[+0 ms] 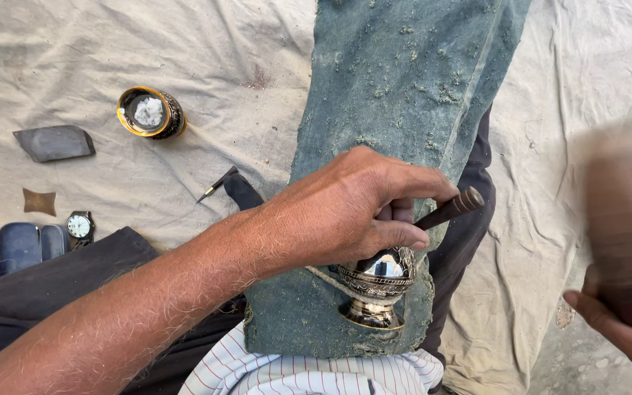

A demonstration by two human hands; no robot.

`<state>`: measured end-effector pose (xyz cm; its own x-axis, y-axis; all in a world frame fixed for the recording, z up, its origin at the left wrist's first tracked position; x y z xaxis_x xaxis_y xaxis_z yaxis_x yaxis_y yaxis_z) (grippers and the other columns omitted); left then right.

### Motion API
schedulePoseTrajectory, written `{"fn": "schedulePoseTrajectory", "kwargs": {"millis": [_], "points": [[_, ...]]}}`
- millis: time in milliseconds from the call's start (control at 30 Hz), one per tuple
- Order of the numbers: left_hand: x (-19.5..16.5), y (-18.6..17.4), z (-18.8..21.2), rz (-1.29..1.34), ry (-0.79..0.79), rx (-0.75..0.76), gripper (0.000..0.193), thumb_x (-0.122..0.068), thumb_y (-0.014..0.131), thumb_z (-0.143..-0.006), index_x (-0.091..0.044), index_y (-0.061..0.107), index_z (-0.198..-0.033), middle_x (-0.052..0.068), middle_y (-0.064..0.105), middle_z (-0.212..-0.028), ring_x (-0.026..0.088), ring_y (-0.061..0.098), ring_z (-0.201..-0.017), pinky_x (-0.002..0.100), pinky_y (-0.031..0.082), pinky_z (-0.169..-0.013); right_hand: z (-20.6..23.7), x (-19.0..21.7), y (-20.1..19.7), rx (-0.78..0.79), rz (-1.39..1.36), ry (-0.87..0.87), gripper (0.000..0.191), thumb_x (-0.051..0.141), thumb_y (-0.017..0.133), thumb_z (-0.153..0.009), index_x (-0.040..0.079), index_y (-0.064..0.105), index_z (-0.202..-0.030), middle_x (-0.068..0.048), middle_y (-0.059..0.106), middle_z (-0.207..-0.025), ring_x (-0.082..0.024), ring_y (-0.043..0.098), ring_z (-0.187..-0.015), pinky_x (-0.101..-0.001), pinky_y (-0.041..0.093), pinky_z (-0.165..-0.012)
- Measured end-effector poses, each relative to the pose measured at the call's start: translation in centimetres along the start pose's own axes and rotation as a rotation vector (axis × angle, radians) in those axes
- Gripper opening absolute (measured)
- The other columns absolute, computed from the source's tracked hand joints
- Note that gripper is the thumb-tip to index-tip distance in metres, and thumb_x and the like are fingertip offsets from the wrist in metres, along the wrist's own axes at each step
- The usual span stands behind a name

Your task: The person sits on the ground with a small ornate metal vessel braced against a padded leg rest, holds a punch against the vessel's surface, and repeatedly strikes the punch with a wooden mallet to decorate the metal, repositioning the punch between strikes.

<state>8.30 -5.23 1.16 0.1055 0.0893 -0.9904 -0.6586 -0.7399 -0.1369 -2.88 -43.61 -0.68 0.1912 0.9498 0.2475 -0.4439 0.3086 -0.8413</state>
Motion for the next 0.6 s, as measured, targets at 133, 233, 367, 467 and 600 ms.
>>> {"fn": "schedulePoseTrajectory", "kwargs": {"millis": [133, 233, 367, 467, 600], "points": [[-0.2, -0.1, 0.3, -0.038, -0.010, -0.062, 0.044, -0.021, 0.085, -0.080, -0.011, 0.070, -0.121, 0.006, 0.075, -0.081, 0.016, 0.074, -0.072, 0.036, 0.057, -0.062, -2.1, -5.4, 1.8, 0.272, 0.203, 0.168, 0.042, 0.022, 0.083, -0.083, 0.018, 0.073, -0.123, -0.001, 0.069, -0.083, -0.017, 0.067, -0.063, -0.0321, 0.062, -0.067], [0.6, 0.1, 0.9, -0.030, -0.128, -0.089, 0.043, -0.020, 0.084, -0.081, -0.011, 0.071, -0.121, 0.004, 0.073, -0.077, 0.014, 0.072, -0.066, 0.032, 0.056, -0.056, -4.5, -5.6, 0.5, 0.131, 0.109, 0.086, 0.073, 0.011, 0.089, -0.064, 0.011, 0.068, -0.134, -0.005, 0.068, -0.082, -0.019, 0.069, -0.061, -0.0371, 0.060, -0.061], [0.8, -0.3, 2.1, 0.003, -0.146, -0.200, 0.043, -0.017, 0.083, -0.084, -0.006, 0.069, -0.123, 0.002, 0.070, -0.075, 0.010, 0.067, -0.062, 0.026, 0.058, -0.052, -7.8, -2.2, -1.0, 0.175, 0.121, 0.063, 0.050, 0.022, 0.097, -0.075, 0.006, 0.058, -0.103, -0.009, 0.063, -0.078, -0.021, 0.065, -0.066, -0.0371, 0.060, -0.064], [1.2, -0.4, 2.9, 0.045, -0.171, -0.280, 0.040, -0.016, 0.082, -0.086, -0.004, 0.068, -0.122, 0.001, 0.070, -0.076, 0.006, 0.067, -0.063, 0.022, 0.058, -0.050, -10.6, 4.4, -2.5, 0.197, 0.203, -0.194, 0.053, 0.019, 0.096, -0.073, 0.009, 0.061, -0.111, -0.006, 0.065, -0.084, -0.018, 0.068, -0.066, -0.0338, 0.059, -0.066], [2.4, -0.2, 4.3, 0.127, -0.328, -0.373, 0.041, -0.014, 0.083, -0.083, -0.005, 0.068, -0.120, 0.001, 0.070, -0.072, 0.004, 0.066, -0.059, 0.018, 0.056, -0.047, -12.4, 10.3, -4.2, 0.097, 0.147, -0.247, 0.078, 0.007, 0.092, -0.066, 0.008, 0.062, -0.138, -0.009, 0.068, -0.090, -0.021, 0.072, -0.071, -0.0362, 0.063, -0.070]]}}
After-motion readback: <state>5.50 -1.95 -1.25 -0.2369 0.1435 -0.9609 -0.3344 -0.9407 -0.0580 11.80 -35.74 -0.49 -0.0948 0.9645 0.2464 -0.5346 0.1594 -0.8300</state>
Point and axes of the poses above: each hand's wrist, its own z-axis away from the middle knuckle, its own y-axis out of the palm, x = y × z, the point moved 8 cm from there along -z, towards the middle knuckle
